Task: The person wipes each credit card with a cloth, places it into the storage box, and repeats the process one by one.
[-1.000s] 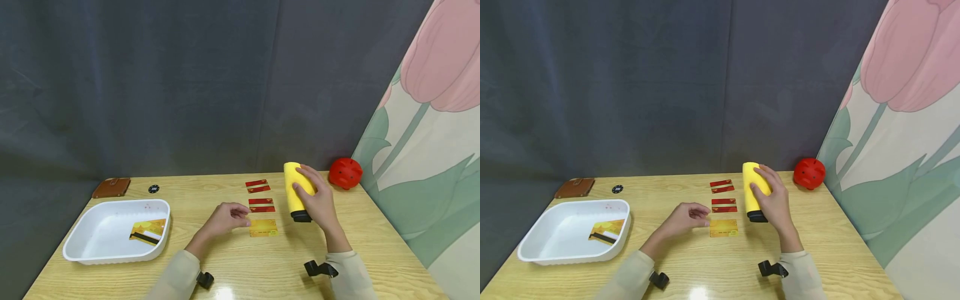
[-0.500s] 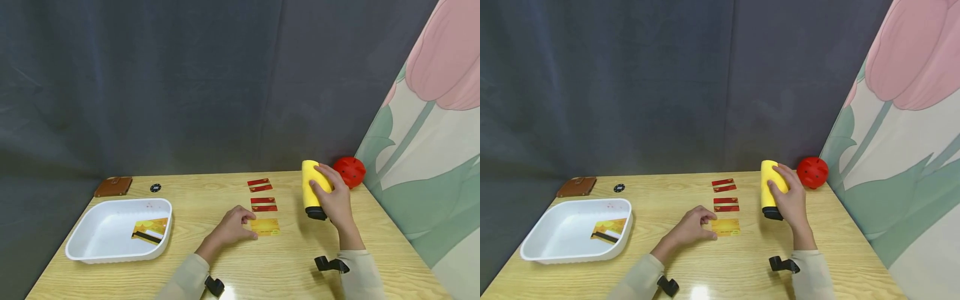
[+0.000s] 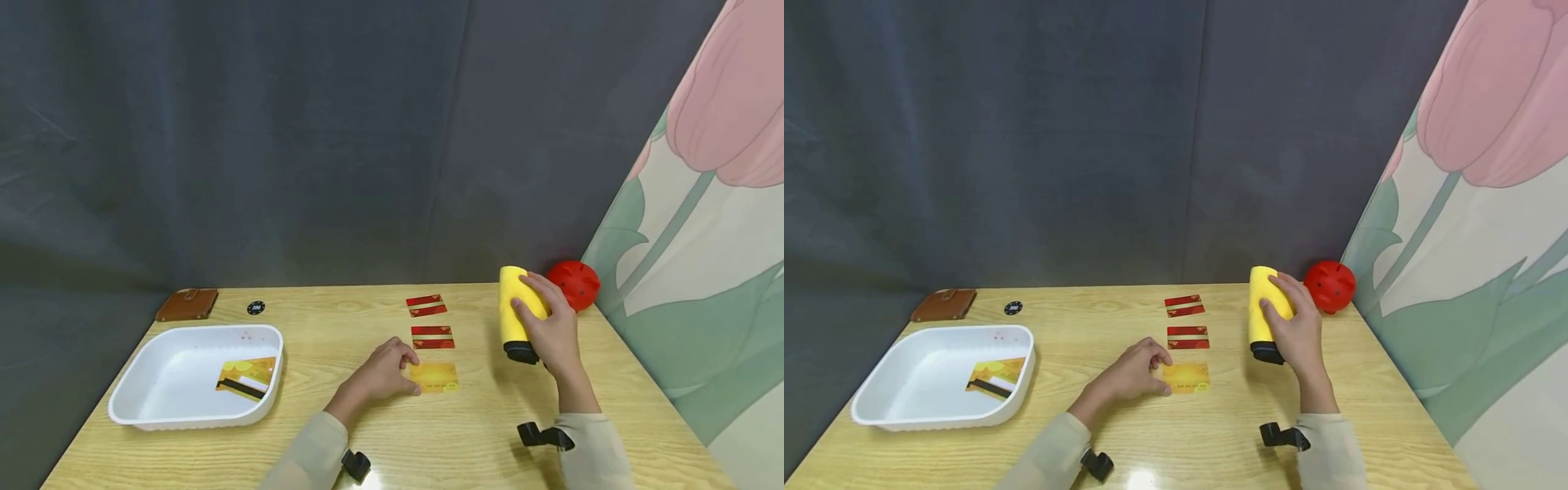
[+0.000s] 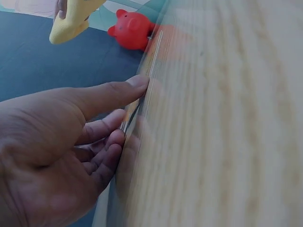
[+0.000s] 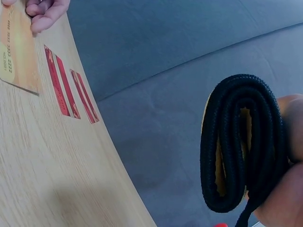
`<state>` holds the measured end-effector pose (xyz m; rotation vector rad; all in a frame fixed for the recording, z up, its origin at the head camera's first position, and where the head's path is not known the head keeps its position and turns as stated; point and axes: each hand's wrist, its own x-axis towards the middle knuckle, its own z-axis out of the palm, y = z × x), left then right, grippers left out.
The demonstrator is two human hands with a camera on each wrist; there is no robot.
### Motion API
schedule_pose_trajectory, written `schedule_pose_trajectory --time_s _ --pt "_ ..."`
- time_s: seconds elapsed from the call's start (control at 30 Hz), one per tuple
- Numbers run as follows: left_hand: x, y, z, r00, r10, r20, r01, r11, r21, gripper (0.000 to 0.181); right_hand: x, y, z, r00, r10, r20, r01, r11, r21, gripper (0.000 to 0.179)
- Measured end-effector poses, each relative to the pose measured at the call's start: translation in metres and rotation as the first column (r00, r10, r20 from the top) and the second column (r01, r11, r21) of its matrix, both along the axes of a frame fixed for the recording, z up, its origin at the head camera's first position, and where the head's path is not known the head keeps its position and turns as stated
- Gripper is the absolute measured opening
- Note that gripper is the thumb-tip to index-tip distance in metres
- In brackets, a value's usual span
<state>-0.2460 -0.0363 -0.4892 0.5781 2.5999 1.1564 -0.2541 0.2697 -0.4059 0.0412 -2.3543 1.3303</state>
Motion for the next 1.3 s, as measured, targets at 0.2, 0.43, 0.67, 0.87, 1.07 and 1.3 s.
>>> schedule_pose_trajectory --time_s 0.2,0.43,0.67,0.87,1.07,1.3 --pt "-0.005 -0.009 -0.001 1.0 -0.026 0.011 0.025 0.995 0.098 0.04 0.0 0.001 0.001 1.0 -0.016 0.012 0.016 1.0 0.006 0.047" --pt "-0.008 -0.02 0.0 0.999 -0.024 -0.024 0.028 0.983 0.18 0.028 0.0 0.003 0.002 0.999 -0.028 0.029 0.028 0.999 0.017 0.048" --pt "-0.004 -0.042 0.022 0.997 0.041 -0.061 -0.022 0.955 0.295 0.027 0.0 0.005 0.003 0.999 -0.027 0.017 0.027 1.0 0.004 0.047" --pt "0.004 -0.058 0.045 0.99 0.109 -0.087 -0.07 0.929 0.362 0.019 0.001 0.004 0.004 0.999 -0.021 0.029 0.021 1.0 0.005 0.048" --pt "0.007 -0.069 0.054 0.966 0.244 -0.087 -0.193 0.902 0.386 0.02 0.003 0.001 0.005 1.0 -0.006 0.002 0.006 1.0 -0.019 0.047" --pt "0.011 -0.082 0.059 0.957 0.277 -0.087 -0.228 0.901 0.369 0.029 0.003 -0.013 0.004 0.998 0.058 -0.032 -0.058 0.998 -0.013 0.045"
